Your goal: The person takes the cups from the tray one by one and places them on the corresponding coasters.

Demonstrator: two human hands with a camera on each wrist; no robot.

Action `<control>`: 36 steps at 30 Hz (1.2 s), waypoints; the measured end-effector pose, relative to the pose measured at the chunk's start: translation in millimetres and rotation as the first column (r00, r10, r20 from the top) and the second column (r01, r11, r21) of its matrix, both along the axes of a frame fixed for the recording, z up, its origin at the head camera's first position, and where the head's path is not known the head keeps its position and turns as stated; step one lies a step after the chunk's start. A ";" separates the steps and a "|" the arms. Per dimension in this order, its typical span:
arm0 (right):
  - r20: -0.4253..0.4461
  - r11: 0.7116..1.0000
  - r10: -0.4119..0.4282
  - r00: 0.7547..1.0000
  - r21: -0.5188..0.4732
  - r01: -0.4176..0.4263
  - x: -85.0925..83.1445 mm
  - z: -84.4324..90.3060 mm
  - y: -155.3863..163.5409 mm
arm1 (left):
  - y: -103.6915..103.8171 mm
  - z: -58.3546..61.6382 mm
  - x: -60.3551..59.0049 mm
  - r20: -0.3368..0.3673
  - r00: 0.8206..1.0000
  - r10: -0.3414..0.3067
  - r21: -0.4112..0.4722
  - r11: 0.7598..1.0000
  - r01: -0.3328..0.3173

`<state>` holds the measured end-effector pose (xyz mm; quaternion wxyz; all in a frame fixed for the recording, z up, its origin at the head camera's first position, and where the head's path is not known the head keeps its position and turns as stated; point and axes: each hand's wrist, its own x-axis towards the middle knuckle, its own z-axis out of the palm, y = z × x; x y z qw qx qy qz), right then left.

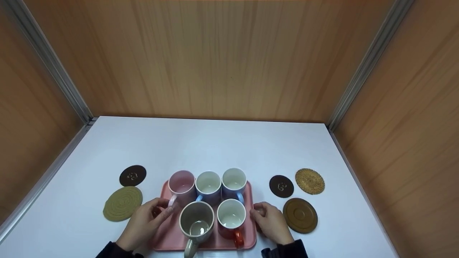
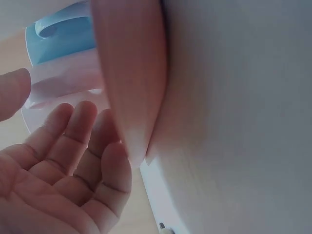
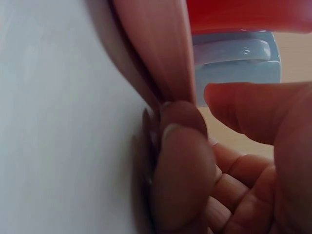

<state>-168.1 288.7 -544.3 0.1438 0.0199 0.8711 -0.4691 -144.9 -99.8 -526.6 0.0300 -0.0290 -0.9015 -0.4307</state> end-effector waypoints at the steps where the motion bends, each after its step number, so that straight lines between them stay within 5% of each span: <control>1: 0.002 1.000 -0.001 1.000 -0.001 0.001 -0.3 -0.4 0.0 | -1.9 -0.2 -0.9 -0.016 1.000 0.015 -0.003 1.000 -0.015; 5: 0.007 1.000 -0.003 1.000 -0.006 0.003 -1.1 -1.4 0.1 | -12.4 -0.9 -5.1 -0.041 0.996 0.076 -0.034 0.996 -0.078; 13: 0.022 1.000 -0.011 1.000 0.008 0.011 -0.8 1.2 1.5 | -25.8 0.9 -20.1 0.104 0.989 0.105 -0.024 0.994 -0.103; 21: 0.006 1.000 -0.013 1.000 0.008 0.013 -1.1 -0.2 1.7 | -27.6 0.0 -31.0 0.057 0.997 0.057 -0.076 0.996 -0.053; 36: -0.011 1.000 -0.011 1.000 -0.016 0.010 -1.8 -1.6 1.8 | -32.6 -1.9 -67.0 0.014 0.998 0.060 0.009 0.998 -0.061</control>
